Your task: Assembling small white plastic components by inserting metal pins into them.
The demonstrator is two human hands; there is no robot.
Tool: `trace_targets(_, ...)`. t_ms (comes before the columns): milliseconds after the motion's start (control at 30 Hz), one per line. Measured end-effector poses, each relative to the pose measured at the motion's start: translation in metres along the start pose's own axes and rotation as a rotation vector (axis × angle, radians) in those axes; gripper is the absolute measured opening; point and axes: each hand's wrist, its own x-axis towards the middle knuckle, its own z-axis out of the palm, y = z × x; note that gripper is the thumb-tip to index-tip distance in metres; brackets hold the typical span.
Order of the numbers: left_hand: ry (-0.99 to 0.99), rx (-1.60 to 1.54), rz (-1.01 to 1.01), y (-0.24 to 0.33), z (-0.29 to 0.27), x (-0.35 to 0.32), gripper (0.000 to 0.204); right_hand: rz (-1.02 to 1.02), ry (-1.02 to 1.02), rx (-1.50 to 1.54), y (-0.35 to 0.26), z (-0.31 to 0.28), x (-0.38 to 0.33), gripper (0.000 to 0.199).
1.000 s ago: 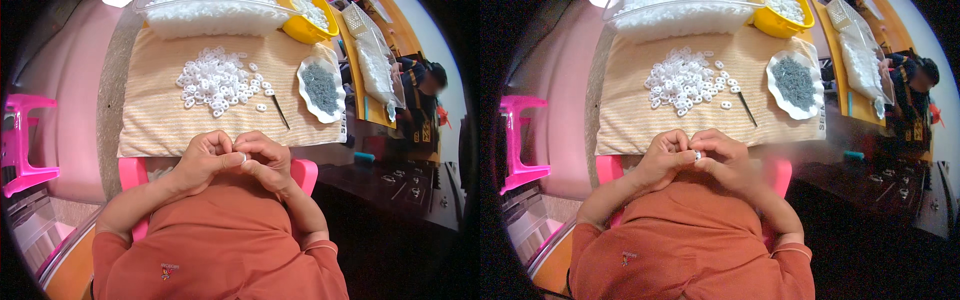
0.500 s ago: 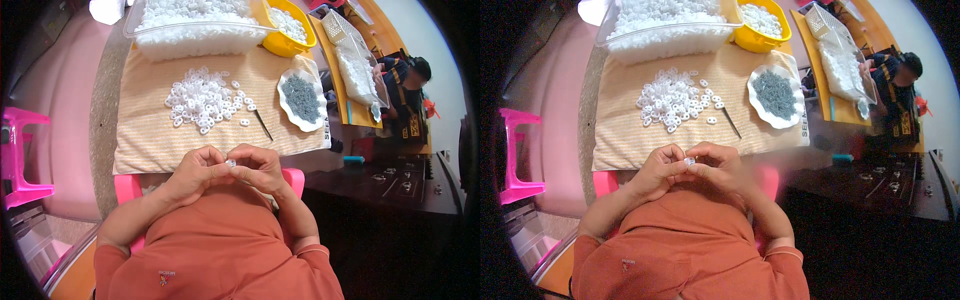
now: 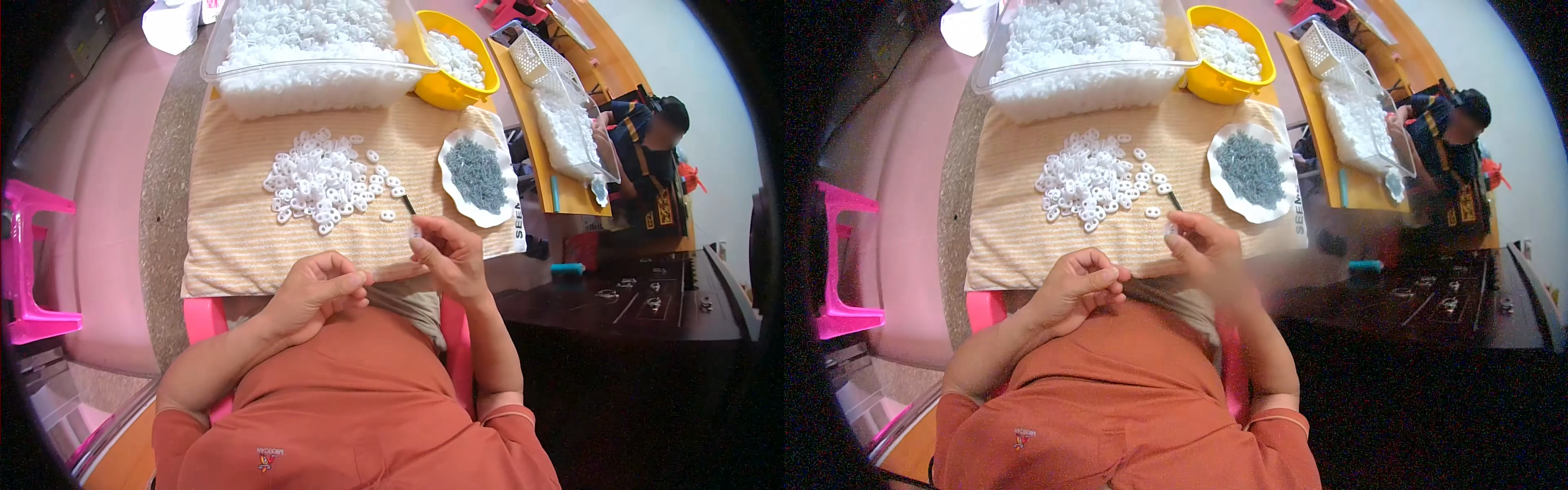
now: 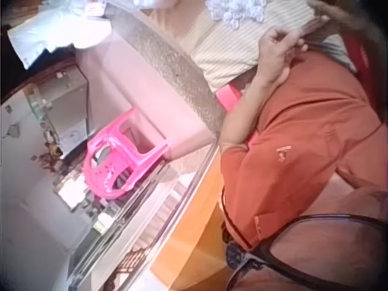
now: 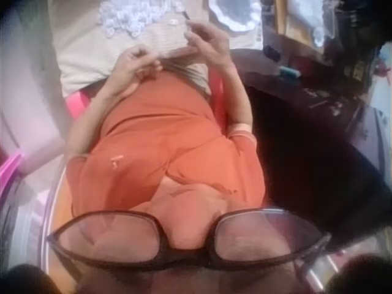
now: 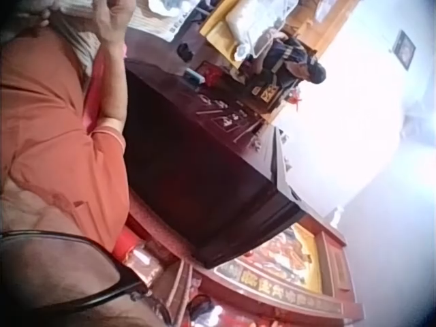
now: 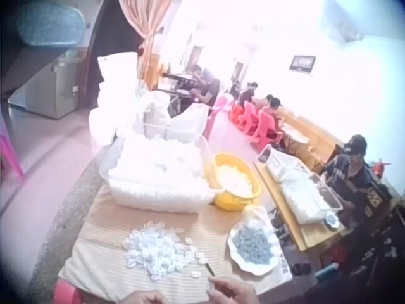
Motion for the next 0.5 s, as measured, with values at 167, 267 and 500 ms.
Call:
trace_targets(167,-0.009,0.019,0.016,-0.001,-0.002,0.000,0.009,-0.186,0.246,-0.008,-0.012,-0.018,0.020,0.026)
trace_targets(267,-0.009,0.039,0.031,-0.002,-0.003,-0.001,0.011,-0.281,0.433,-0.156,-0.042,-0.035,0.052,0.021)
trace_targets(500,0.007,0.059,0.039,0.000,-0.002,0.000,0.009,-0.462,0.573,-0.476,-0.075,-0.094,0.179,0.043)
